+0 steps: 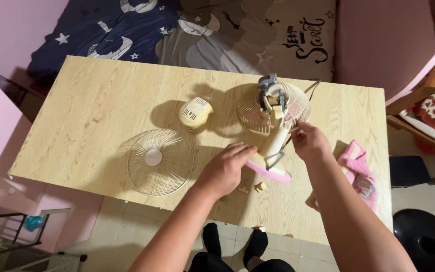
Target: The person assembles a small table fan on a wooden table. They attach the front grill to the motor housing, then use a screwdriver to secure the pink base to the fan's neck. The person handles the fan parts, screws, and a screwdriver throughout the process.
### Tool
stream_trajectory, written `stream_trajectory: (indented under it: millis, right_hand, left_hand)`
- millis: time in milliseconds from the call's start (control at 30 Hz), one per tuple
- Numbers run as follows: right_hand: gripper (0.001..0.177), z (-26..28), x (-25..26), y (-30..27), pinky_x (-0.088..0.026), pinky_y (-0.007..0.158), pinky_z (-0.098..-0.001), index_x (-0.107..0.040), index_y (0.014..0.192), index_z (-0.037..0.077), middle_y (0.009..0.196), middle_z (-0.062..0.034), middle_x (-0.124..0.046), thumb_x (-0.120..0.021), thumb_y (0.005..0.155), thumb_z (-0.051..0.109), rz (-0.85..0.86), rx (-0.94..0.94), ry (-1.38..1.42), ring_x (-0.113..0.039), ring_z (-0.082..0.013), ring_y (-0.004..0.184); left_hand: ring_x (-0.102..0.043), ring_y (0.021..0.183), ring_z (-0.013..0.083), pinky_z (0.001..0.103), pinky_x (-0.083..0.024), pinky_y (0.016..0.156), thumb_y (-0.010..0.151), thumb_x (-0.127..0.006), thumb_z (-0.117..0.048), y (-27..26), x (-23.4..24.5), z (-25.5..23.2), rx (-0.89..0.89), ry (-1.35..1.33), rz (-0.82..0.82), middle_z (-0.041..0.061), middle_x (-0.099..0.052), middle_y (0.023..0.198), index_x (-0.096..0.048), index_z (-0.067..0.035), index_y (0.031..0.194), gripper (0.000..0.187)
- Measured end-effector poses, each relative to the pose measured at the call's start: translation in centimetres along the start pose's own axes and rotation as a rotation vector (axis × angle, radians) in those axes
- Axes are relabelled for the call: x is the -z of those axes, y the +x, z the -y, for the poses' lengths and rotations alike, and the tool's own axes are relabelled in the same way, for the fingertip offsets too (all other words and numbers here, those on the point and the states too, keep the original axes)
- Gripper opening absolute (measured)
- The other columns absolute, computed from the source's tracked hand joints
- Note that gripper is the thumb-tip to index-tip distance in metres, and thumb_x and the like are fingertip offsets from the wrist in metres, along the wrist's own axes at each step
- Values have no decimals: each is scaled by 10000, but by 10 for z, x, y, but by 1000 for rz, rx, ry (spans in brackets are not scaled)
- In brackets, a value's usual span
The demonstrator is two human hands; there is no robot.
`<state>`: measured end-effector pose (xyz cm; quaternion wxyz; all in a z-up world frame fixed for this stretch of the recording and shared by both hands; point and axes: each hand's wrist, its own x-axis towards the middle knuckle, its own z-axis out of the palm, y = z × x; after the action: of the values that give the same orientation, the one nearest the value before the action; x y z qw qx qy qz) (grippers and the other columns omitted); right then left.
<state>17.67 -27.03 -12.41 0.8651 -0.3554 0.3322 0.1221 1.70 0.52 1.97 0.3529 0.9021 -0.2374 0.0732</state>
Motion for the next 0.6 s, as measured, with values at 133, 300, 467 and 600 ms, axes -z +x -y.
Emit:
stream_trajectory:
  millis: [133, 300, 467, 600]
  right_hand:
    - [100, 1, -21, -20, -572, 695, -221, -645, 993, 34, 902, -49, -644, -599, 1040, 109, 162, 121, 17, -605, -124, 748]
    - [59, 4, -49, -50, -578, 720, -211, -638, 996, 58, 945, -22, -666, -612, 1023, 104, 118, 173, 60, -635, -100, 809]
    - [39, 3, -57, -67, -580, 744, -217, -626, 989, 79, 939, -4, -661, -614, 996, 42, 180, 277, -31, -627, -87, 795]
    - [45, 4, -58, -77, -581, 730, -239, -629, 985, 72, 903, -8, -653, -629, 984, 27, 159, 308, -45, -617, -98, 757]
  left_hand:
    - [-631, 1264, 320, 390, -463, 1136, 952, -438, 100, 17, 35, 3, 182, -184, 89, 201, -663, 1337, -640, 5, 1315, 426]
    - [-683, 1176, 240, 329, -508, 1062, 871, -454, 133, 20, 58, 16, 280, -446, 3, 164, -711, 1267, -635, 18, 1316, 494]
    - [-683, 1090, 169, 292, -525, 987, 969, -539, 68, 6, 42, 42, 397, -763, -86, 115, -736, 1193, -645, 14, 1286, 339]
    - [-674, 1056, 172, 322, -580, 942, 964, -545, 86, -7, 28, 59, 388, -1068, -108, 105, -708, 1169, -667, 27, 1240, 307]
